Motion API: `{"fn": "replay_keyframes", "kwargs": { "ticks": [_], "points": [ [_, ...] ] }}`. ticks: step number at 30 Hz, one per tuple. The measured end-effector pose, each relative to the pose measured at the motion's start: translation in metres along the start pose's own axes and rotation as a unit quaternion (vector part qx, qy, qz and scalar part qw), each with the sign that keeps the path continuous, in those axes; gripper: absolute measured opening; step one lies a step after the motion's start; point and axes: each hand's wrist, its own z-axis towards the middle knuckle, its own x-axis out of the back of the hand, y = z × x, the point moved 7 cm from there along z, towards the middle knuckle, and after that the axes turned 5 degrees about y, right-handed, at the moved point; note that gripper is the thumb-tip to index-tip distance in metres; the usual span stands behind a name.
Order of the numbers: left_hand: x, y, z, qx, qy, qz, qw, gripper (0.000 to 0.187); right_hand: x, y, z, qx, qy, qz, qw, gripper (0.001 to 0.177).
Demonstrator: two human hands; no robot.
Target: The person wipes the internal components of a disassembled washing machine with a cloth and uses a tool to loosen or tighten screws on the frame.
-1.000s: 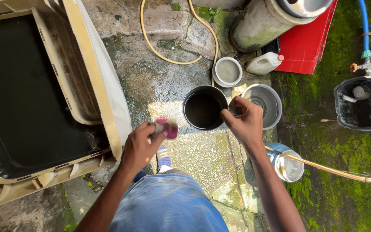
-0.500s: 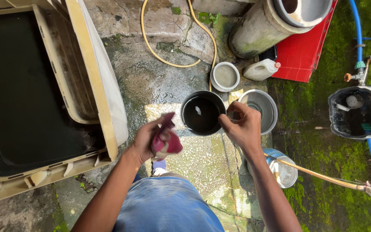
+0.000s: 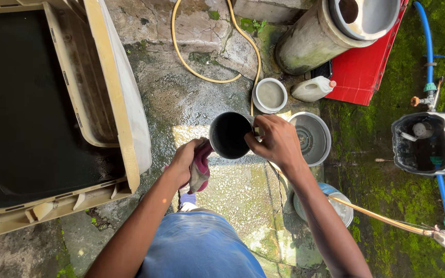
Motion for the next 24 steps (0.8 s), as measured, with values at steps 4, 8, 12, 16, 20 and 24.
{"fn": "replay_keyframes", "kwargs": {
  "ticks": [4,8,12,16,20,24],
  "points": [
    [0.005,0.0,0.021,-0.004,-0.009,-0.054,0.999,0.019,-0.007,-0.003,0.011,0.032,-0.005,0.009,0.999,0.022],
    [0.005,-0.002,0.022,0.032,-0.008,-0.059,0.998,0.02,-0.021,0.0,0.022,0.044,-0.023,-0.022,0.999,0.024],
    [0.003,0.011,0.026,-0.052,0.001,-0.044,0.998,0.022,-0.029,0.002,0.032,0.085,-0.003,-0.035,0.996,0.023],
    [0.005,0.016,0.032,-0.087,0.033,-0.027,0.995,0.02,-0.042,0.01,0.04,0.095,-0.024,-0.07,0.993,0.023],
    [0.012,0.017,0.054,-0.114,0.039,-0.017,0.993,0.019,-0.056,0.014,0.048,0.116,-0.042,-0.097,0.988,0.023],
    [0.026,0.017,0.077,-0.097,0.073,0.003,0.993,0.022,-0.065,0.015,0.054,0.123,-0.052,-0.122,0.983,0.022]
  ]
}}
